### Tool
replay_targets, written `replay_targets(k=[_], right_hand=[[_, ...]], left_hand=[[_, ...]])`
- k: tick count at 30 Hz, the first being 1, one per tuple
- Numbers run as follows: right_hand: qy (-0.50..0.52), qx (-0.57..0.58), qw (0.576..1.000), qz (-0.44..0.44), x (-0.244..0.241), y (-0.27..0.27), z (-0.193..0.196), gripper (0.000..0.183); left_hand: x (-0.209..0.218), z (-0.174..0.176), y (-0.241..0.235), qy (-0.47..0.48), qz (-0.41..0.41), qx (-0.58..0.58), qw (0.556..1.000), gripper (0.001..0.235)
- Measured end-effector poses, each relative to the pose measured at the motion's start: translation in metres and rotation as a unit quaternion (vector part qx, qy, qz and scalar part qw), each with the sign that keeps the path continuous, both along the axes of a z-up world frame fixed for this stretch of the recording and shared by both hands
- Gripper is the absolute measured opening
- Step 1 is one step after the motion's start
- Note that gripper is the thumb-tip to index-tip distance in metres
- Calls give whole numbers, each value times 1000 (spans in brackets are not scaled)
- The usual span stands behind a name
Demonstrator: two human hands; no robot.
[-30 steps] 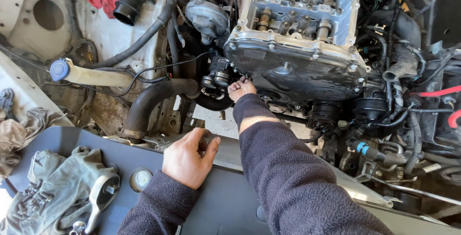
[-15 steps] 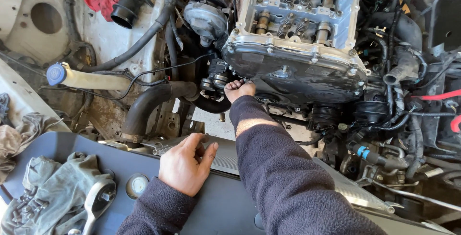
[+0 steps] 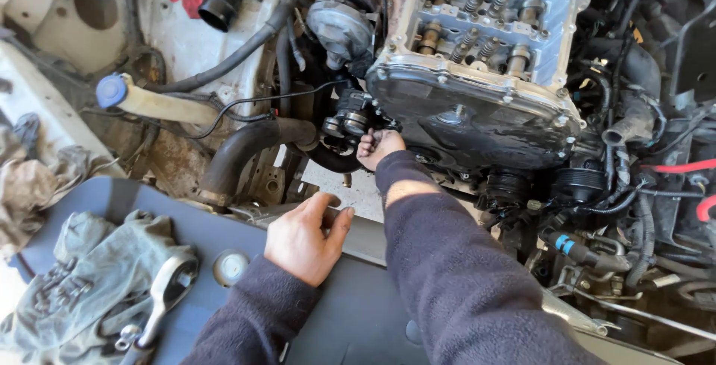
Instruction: The person works in a car engine bay, using a wrench and their hands to loosen and remove bolts from a black engine cover or oil pan. They place the removed bolts on a cloth on the front panel, handle small parts, and reach back into the engine bay to continue working on the fasteners.
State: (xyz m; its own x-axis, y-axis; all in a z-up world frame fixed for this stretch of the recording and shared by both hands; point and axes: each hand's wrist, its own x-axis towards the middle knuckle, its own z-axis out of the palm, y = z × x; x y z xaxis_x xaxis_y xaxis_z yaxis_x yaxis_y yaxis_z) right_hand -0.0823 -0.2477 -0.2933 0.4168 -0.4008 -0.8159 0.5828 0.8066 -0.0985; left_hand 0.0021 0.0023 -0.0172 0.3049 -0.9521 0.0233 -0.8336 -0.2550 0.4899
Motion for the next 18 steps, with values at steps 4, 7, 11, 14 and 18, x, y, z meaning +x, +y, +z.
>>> replay_targets(k=[4, 7, 11, 14, 18], right_hand=[[-16, -40, 995, 85, -5, 3, 52, 24], [-67, -112, 986, 103, -19, 23, 121, 28], [-125, -177, 968, 128, -25, 74, 218, 43], [-126, -278, 944, 123, -38, 125, 261, 51], [33, -370, 919, 131, -53, 202, 319, 56]], left_hand=[[1, -3, 0, 12, 5, -58, 998, 21], [2, 1, -1, 31, 5, -143, 989, 15], [7, 17, 7, 56, 16, -248, 967, 15], [6, 38, 18, 44, -13, -276, 960, 19], [-3, 59, 43, -69, -32, -334, 940, 28]])
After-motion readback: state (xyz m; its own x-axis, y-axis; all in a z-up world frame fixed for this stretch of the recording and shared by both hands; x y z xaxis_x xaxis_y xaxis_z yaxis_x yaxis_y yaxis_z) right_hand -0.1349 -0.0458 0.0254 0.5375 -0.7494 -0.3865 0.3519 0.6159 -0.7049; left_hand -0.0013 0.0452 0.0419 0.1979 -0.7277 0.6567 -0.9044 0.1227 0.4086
